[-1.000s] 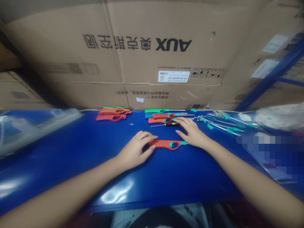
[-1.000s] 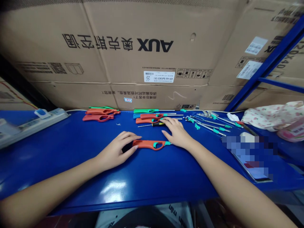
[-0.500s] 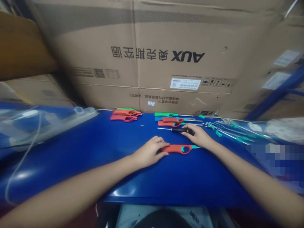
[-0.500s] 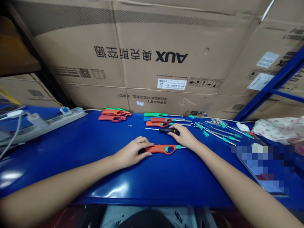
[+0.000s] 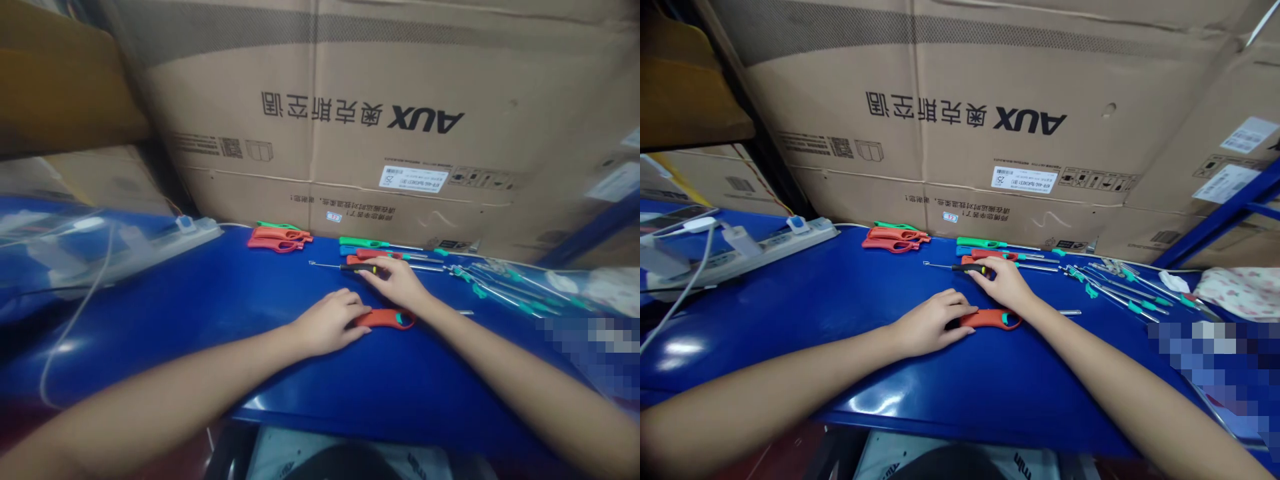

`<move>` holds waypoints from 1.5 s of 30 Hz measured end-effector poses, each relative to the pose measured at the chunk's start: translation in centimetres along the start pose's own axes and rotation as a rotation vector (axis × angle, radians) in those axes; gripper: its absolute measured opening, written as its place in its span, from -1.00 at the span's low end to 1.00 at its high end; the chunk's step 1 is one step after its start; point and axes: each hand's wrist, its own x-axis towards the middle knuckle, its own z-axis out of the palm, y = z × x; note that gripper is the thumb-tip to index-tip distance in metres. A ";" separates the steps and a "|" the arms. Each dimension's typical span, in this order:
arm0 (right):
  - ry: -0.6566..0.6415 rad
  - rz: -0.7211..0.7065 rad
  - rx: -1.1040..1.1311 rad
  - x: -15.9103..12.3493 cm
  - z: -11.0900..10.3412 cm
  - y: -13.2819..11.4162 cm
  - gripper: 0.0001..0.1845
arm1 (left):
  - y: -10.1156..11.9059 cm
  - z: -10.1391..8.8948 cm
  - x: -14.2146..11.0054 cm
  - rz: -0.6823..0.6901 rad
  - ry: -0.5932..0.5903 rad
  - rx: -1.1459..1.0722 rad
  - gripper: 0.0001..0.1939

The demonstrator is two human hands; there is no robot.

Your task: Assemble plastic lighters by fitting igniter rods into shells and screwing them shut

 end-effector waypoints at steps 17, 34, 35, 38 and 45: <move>0.094 0.127 0.158 0.1 -1.6 -1.8 -0.66 | 0.1 0.0 -0.1 0.001 0.034 -0.044 -0.66; 0.306 0.297 0.408 -2.2 -3.5 -1.4 -0.67 | 0.0 0.7 0.2 -0.121 0.192 -0.315 -0.69; 0.340 0.332 0.490 -2.5 -3.8 -1.2 -0.66 | 0.0 0.8 0.3 -0.164 0.226 -0.383 -0.71; 0.395 0.397 0.735 -3.1 -4.4 -0.7 -0.61 | 0.2 0.9 0.7 -0.327 0.298 -0.682 -0.73; 0.367 0.511 0.981 -3.6 -4.5 -0.4 -0.62 | 0.9 0.4 0.9 -0.577 0.373 -1.064 -0.58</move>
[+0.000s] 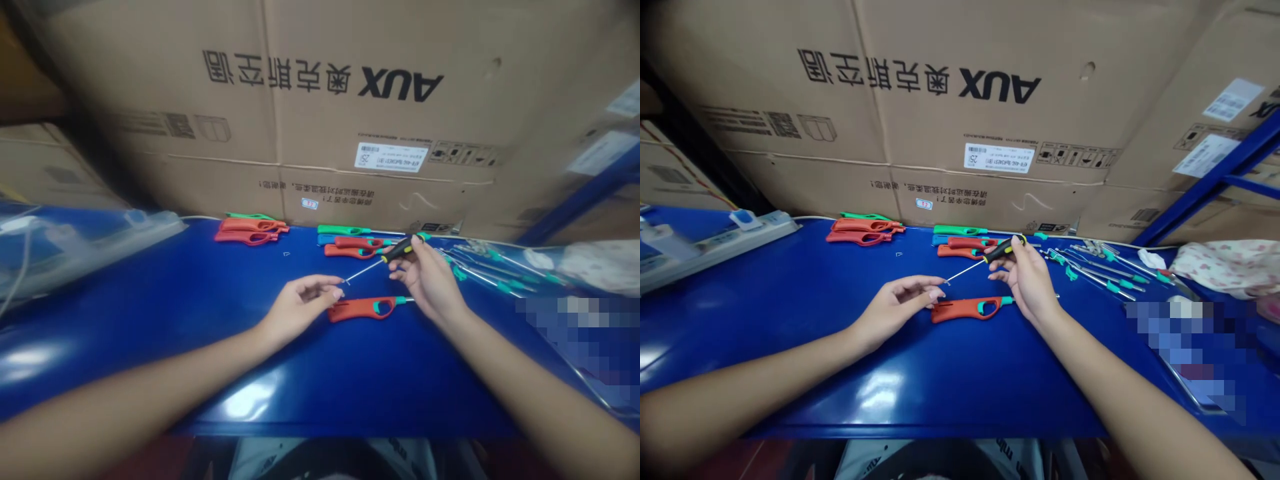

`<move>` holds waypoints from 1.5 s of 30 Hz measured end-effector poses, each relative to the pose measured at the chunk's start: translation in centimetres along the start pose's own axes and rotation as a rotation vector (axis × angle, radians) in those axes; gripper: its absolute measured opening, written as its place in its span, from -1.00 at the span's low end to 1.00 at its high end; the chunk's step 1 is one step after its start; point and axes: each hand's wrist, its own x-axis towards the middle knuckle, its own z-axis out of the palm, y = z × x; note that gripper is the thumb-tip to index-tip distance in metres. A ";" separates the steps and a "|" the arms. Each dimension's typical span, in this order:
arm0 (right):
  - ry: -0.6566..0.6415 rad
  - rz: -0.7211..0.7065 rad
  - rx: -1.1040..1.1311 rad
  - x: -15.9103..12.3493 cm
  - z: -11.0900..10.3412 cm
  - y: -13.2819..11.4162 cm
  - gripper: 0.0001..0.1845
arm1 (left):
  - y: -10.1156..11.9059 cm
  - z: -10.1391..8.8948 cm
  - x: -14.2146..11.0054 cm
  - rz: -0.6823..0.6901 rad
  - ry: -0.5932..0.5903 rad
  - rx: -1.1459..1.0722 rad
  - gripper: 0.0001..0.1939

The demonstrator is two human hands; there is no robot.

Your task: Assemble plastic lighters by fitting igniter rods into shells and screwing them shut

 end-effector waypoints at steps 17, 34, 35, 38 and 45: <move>-0.078 0.066 0.069 -1.4 1.0 -0.2 -0.66 | 0.3 0.2 -0.2 -0.118 -0.076 -0.126 -0.71; -0.105 -0.030 0.101 -1.5 0.9 -0.6 -0.66 | 0.3 0.1 0.6 -0.213 0.159 -0.315 -0.68; -0.103 -0.029 0.101 -1.5 0.9 -0.6 -0.66 | 0.3 0.1 0.6 -0.210 0.163 -0.324 -0.68; -0.095 -0.017 0.098 -1.5 0.8 -0.5 -0.70 | 0.4 0.2 0.5 -0.198 0.170 -0.334 -0.67; -0.080 0.013 0.087 -1.5 0.7 -0.2 -0.72 | 0.6 0.3 0.2 -0.217 0.180 -0.292 -0.64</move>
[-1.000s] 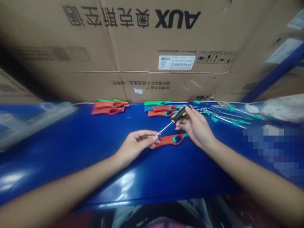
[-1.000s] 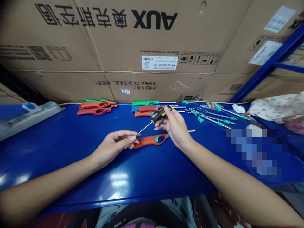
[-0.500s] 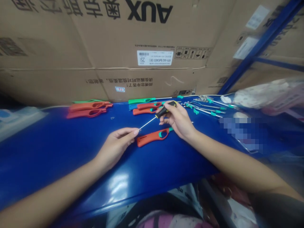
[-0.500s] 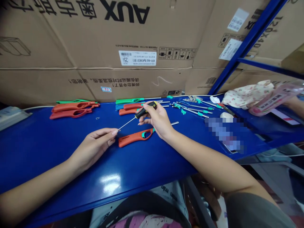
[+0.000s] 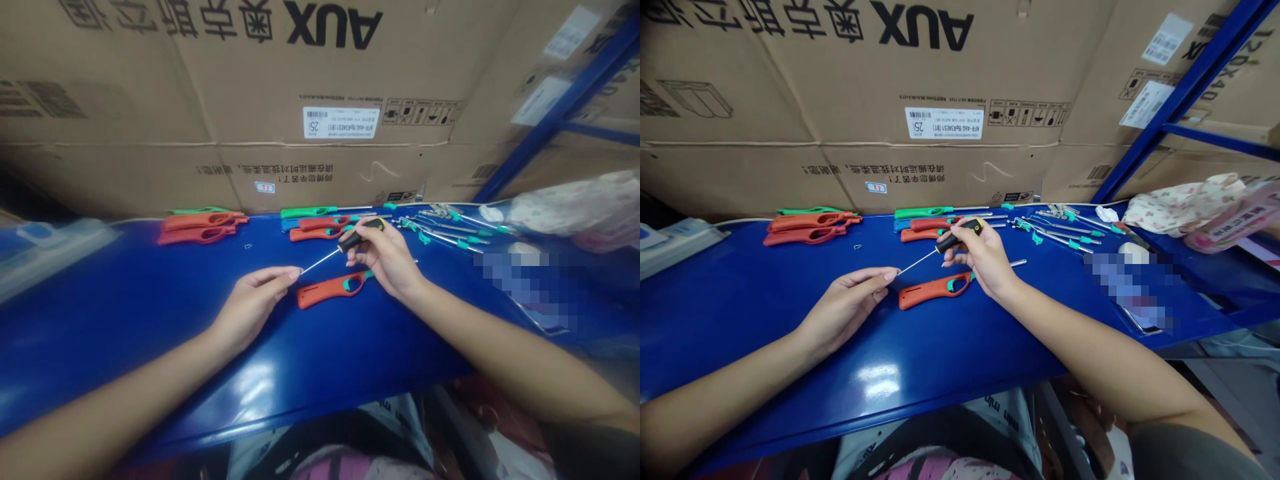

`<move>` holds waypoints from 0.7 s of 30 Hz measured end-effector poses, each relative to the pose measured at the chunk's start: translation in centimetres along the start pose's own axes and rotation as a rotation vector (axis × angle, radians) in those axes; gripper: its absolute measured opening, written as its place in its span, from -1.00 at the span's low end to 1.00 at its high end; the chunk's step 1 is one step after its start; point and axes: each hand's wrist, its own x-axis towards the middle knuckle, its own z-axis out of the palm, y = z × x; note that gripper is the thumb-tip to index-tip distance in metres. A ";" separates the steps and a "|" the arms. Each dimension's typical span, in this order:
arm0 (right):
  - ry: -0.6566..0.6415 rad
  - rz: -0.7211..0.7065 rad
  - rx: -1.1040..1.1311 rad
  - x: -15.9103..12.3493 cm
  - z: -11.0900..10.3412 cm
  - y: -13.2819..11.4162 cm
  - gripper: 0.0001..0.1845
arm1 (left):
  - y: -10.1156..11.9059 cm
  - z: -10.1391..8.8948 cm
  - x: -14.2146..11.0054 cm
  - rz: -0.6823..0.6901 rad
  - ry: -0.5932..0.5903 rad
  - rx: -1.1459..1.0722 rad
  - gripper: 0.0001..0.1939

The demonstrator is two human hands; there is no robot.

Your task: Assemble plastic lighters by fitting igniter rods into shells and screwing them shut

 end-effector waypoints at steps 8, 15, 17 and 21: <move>0.018 0.000 -0.007 0.0 0.0 0.1 -0.73 | 0.1 -0.2 0.3 0.028 -0.039 -0.031 -0.67; 0.050 -0.033 0.025 0.1 0.0 -0.2 -0.73 | 0.3 -0.1 0.1 -0.002 -0.057 -0.076 -0.66; 0.046 -0.034 0.027 0.0 0.1 -0.2 -0.72 | 0.2 -0.2 0.2 -0.006 -0.056 -0.095 -0.65; 0.036 -0.033 0.037 -0.2 0.2 -0.2 -0.72 | 0.0 -0.1 0.4 -0.019 -0.055 -0.128 -0.61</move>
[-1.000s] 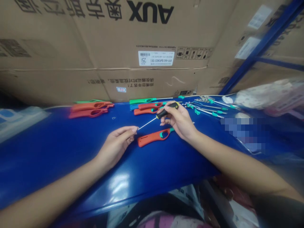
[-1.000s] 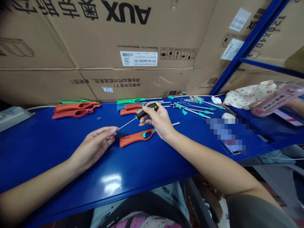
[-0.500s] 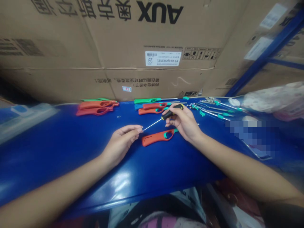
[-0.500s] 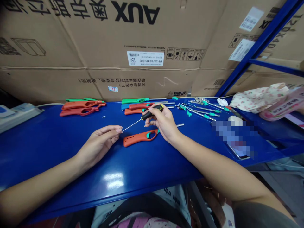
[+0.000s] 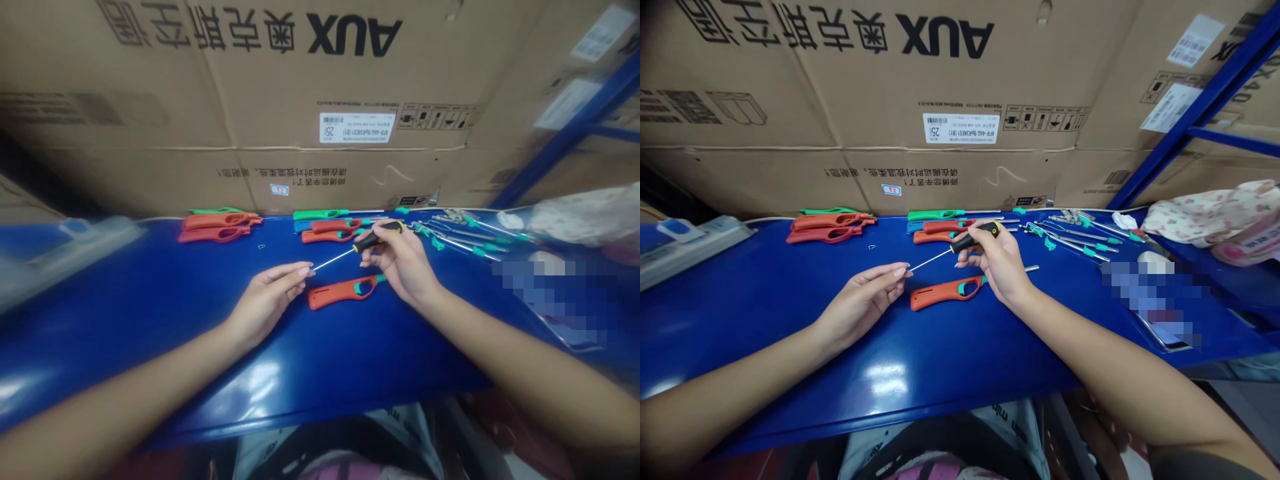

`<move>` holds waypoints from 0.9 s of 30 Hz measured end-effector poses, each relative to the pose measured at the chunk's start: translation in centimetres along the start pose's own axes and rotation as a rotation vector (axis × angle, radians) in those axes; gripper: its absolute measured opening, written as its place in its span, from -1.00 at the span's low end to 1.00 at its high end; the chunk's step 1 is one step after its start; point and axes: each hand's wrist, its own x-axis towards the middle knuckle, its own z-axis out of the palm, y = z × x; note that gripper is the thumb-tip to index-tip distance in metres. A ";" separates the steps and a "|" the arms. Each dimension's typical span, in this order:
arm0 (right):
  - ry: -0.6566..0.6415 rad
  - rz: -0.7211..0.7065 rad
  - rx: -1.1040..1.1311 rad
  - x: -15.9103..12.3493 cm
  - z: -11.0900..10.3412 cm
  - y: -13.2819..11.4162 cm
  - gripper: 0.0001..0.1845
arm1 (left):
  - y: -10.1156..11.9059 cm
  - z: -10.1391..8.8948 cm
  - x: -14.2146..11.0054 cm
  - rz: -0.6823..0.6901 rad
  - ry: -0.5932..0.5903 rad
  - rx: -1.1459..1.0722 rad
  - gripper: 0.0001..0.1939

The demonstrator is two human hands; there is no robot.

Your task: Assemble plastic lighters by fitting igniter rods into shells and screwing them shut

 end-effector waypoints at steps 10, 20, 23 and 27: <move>-0.015 0.000 0.011 -0.1 0.0 0.0 -0.72 | 0.0 0.1 -0.1 -0.003 -0.018 -0.034 -0.60; -0.007 -0.013 0.007 -0.1 0.1 0.0 -0.74 | 0.1 0.2 -0.2 0.015 -0.034 -0.007 -0.67; -0.008 -0.011 -0.001 -0.1 0.1 0.0 -0.75 | 0.1 0.2 -0.1 0.012 -0.030 -0.008 -0.67; -0.005 -0.002 0.003 -0.2 0.1 0.0 -0.75 | 0.2 0.2 -0.2 0.017 -0.055 -0.004 -0.67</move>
